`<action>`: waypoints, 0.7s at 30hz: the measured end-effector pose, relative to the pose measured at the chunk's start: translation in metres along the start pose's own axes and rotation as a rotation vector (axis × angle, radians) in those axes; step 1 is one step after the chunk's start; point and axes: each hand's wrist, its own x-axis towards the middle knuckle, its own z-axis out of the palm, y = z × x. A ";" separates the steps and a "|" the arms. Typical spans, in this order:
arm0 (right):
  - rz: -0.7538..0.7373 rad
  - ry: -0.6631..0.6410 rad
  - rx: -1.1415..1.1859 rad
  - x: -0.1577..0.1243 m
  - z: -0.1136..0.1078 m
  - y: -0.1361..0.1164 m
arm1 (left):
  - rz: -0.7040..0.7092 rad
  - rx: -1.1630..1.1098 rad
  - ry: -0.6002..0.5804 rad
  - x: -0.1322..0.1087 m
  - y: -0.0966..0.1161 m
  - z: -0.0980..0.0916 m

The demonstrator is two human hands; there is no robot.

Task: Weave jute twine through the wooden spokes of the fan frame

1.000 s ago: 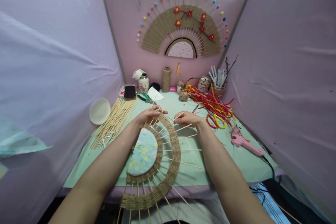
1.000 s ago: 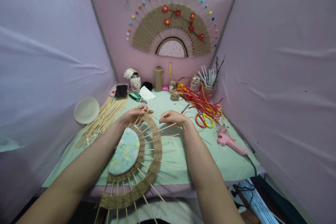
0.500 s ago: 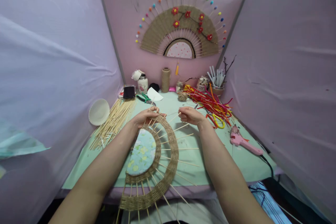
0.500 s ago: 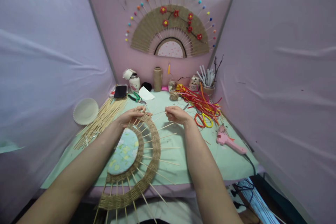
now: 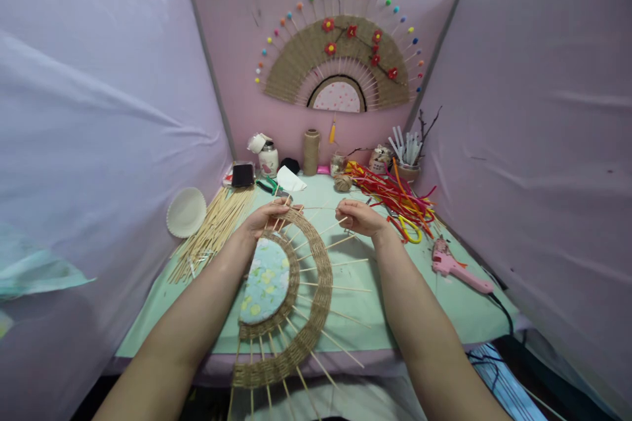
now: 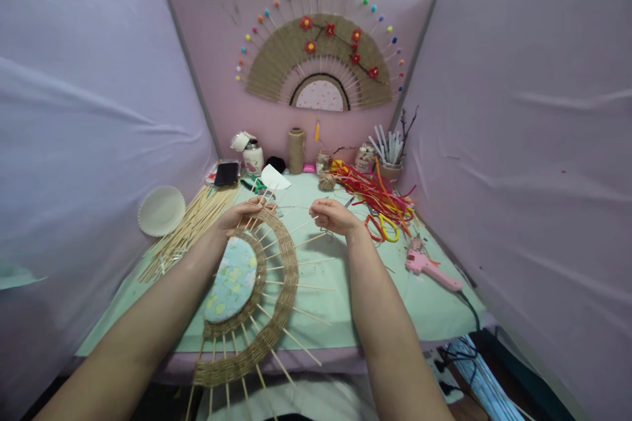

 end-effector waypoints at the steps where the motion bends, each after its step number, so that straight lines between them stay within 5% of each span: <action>1: 0.010 -0.003 -0.005 0.001 0.001 0.001 | 0.008 -0.017 0.018 0.000 0.001 0.000; 7: 0.136 -0.021 -0.103 0.011 0.002 0.014 | 0.045 -0.111 0.193 0.004 0.000 -0.001; 12: 0.280 -0.145 -0.258 0.015 0.000 0.025 | 0.019 -0.181 0.183 0.003 -0.003 0.001; 21: 0.295 -0.156 -0.272 0.013 0.009 0.023 | -0.042 0.038 -0.245 -0.022 -0.008 -0.024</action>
